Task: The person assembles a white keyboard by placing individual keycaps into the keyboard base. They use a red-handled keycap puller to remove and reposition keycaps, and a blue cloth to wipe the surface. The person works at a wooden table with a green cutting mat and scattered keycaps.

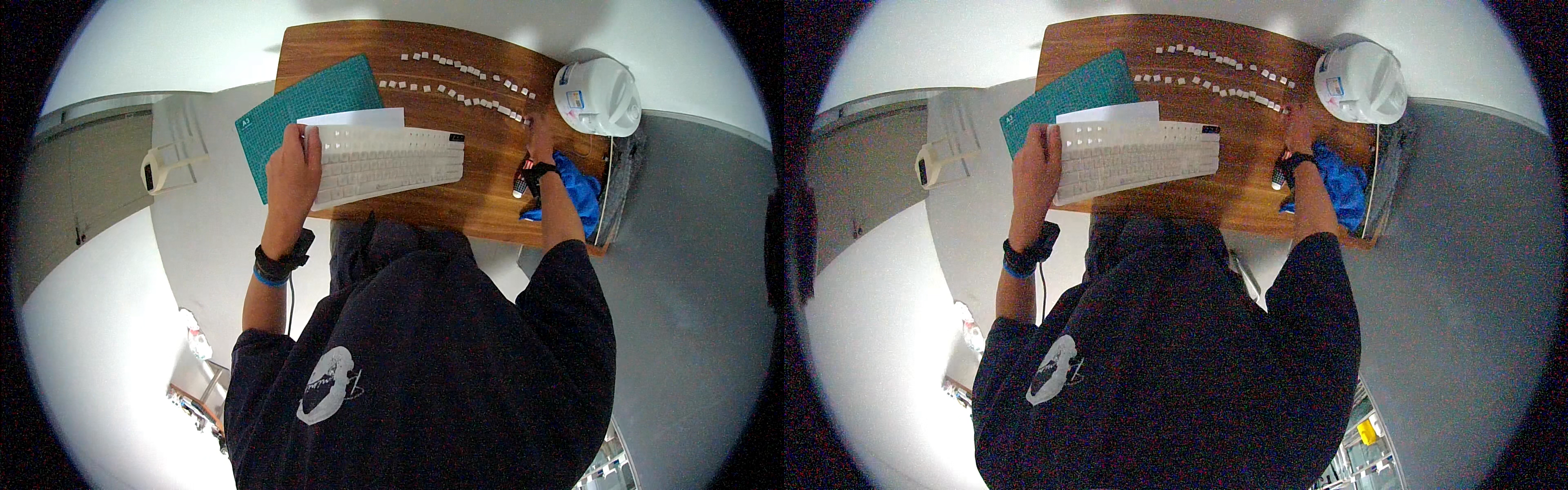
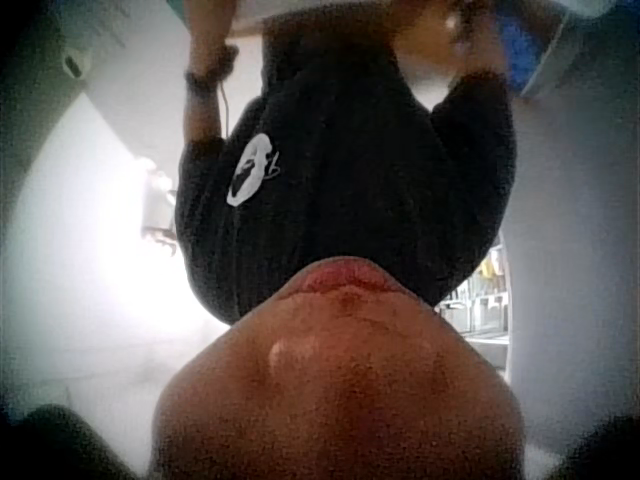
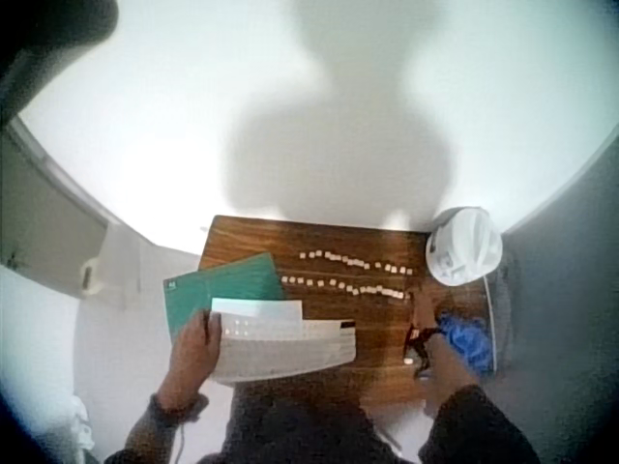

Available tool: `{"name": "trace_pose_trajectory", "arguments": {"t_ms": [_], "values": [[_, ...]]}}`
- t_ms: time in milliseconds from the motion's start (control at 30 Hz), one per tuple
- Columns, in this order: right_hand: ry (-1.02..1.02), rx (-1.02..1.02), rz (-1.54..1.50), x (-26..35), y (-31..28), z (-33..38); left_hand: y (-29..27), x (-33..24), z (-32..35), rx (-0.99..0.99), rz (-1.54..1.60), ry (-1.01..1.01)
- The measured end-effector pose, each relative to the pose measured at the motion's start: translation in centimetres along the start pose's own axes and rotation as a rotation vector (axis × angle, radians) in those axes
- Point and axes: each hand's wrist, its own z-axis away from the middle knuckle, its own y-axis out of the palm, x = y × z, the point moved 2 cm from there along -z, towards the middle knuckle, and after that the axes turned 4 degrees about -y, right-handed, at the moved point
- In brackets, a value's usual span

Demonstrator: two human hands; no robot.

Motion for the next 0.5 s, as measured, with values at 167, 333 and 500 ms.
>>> {"name": "trace_pose_trajectory", "arguments": {"t_ms": [167, 333, 500], "values": [[0.059, 0.062, -0.002, 0.7, -0.8, -0.5, -0.1, -0.4, -0.1, 0.004, 0.008, -0.02], [0.079, 0.095, -0.041, -0.1, -0.6, -0.7, -0.1, -0.6, 0.0, 0.01, -0.01, -0.013], [0.137, 0.098, -0.18, 2.2, -1.5, -0.6, -0.4, -0.3, 0.4, 0.024, -0.003, -0.036]]}}
